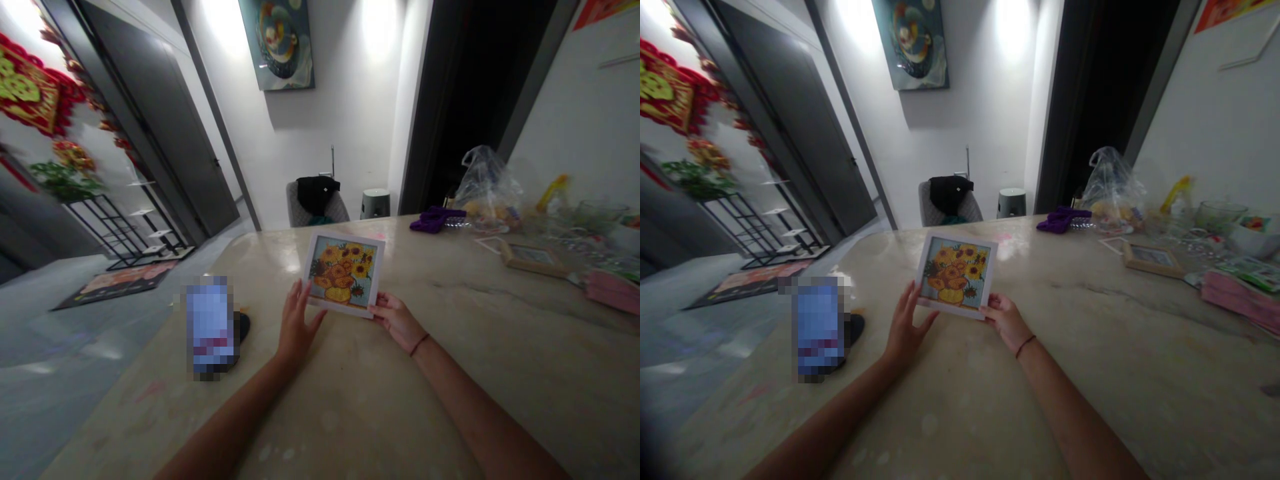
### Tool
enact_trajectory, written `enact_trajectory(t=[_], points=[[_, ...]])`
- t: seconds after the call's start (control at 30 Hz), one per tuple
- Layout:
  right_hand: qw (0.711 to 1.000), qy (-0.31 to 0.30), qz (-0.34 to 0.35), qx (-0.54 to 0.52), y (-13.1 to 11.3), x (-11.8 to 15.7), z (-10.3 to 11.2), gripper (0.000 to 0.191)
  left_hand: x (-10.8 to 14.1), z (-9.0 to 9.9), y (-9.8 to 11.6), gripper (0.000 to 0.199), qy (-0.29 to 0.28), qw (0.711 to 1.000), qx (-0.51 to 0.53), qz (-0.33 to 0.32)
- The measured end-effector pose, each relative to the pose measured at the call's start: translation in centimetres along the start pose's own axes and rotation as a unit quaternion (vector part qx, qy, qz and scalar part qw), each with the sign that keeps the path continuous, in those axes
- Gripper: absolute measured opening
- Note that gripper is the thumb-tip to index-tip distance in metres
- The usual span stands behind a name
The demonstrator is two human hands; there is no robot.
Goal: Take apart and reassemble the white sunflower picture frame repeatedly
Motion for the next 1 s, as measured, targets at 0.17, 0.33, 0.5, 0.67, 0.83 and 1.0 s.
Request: enact_trajectory(t=[0.17,0.33,0.5,0.67,0.83,1.0], points=[[1.0,-0.025,0.003,-0.001,-0.9,1.0,-0.9,0.038,-0.6,0.6,0.1,0.041,-0.03,0.983,-0.107,-0.145],[0.999,-0.034,0.035,0.002,-1.6,1.9,-1.9,0.037,-1.3,1.6,-0.7,0.037,-0.131,0.978,-0.084,-0.139],[0.997,0.007,0.082,0.007,-2.2,1.8,-1.8,0.034,-0.8,1.3,-0.5,0.033,-0.151,0.981,-0.074,-0.099],[0.993,0.072,0.089,0.026,-1.6,0.9,-0.7,0.037,-0.4,0.4,0.0,0.029,-0.196,0.974,-0.069,-0.092],[0.989,0.123,0.065,0.049,-0.7,0.4,0.2,0.031,-0.6,0.4,-0.3,0.025,-0.167,0.984,-0.054,-0.015],[0.988,0.128,0.052,0.073,-0.5,0.3,0.6,0.025,-0.6,0.5,-2.4,0.009,-0.086,0.975,-0.029,0.203]])
Point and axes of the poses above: each hand's wrist, its own x-axis away from the middle knuckle, its own z-axis out of the back of the hand, y = z × x, the point moved 4 cm from there along -x, towards the middle knuckle, and after that the axes turned 5 degrees about y, right-handed, at the moved point
